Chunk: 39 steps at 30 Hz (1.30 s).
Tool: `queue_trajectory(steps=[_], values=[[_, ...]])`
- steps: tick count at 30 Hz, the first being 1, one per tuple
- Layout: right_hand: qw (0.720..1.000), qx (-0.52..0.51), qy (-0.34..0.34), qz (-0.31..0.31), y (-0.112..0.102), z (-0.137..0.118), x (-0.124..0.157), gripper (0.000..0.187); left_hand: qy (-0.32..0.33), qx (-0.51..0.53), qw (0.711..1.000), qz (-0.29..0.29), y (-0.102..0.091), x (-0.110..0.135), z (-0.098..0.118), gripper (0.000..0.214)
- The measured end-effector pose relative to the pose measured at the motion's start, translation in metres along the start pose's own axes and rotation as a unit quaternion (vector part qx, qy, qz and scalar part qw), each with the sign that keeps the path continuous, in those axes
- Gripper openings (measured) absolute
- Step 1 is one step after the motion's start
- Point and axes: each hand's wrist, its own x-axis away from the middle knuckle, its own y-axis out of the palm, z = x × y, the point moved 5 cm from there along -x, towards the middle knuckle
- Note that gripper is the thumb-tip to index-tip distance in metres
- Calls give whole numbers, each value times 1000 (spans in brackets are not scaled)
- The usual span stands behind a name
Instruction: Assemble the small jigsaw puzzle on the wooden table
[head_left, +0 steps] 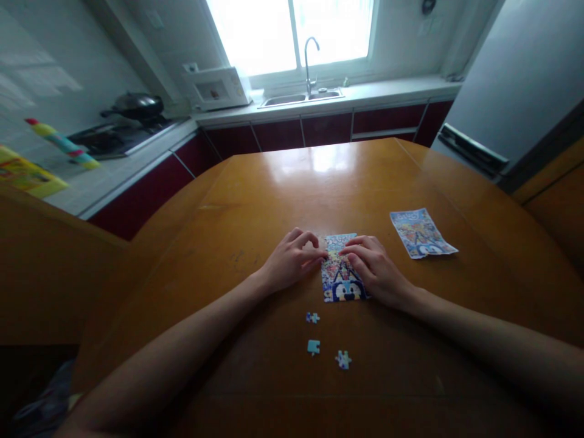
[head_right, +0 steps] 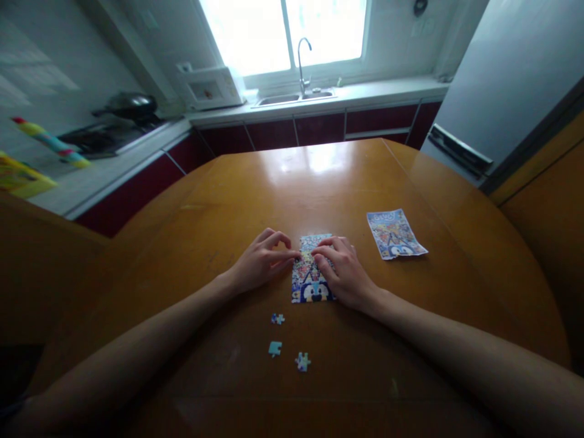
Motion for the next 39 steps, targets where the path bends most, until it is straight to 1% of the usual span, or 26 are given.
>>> queue_trajectory(steps=[7, 12, 14, 17, 19, 22, 24, 27, 29, 34, 36, 39], values=[[1000, -2, -4, 1, 0, 1, 0, 30, 28, -43, 998, -22, -3, 1, 1, 22], [1000, 0, -1, 2, 0, 0, 0, 30, 55, -108, 991, -54, -7, 0, 9, 26], [1000, 0, -1, 1, 1, 0, 0, 30, 58, -112, 990, -59, -7, 0, 12, 26], [1000, -1, -1, 5, 1, 0, 0, 30, 37, -56, 997, -41, -4, -1, 12, 23], [1000, -3, -2, 7, 0, 0, 0, 30, -10, 10, 1000, -20, -1, -3, 6, 21], [1000, -5, -4, 7, 0, 0, 0, 31, -90, 99, 991, -6, 4, -6, -4, 23], [1000, -4, -4, 7, 0, 1, 0, 32, -116, 136, 984, 2, 5, -6, -8, 23], [1000, 0, -6, 3, 0, 1, 0, 32, -127, 156, 979, 35, 1, -4, -11, 21], [1000, 1, -6, 1, 0, 1, 0, 31, -118, 147, 981, 45, -1, -1, -9, 23], [1000, -3, 3, 6, 0, 0, 0, 30, -68, 106, 992, 25, -1, 1, 1, 29], [1000, -3, 4, 5, 0, 0, 0, 30, -68, 103, 992, 25, 0, 0, 2, 30], [1000, -6, 2, 5, 0, -1, 0, 30, -92, 120, 988, 21, 2, -1, 0, 29]])
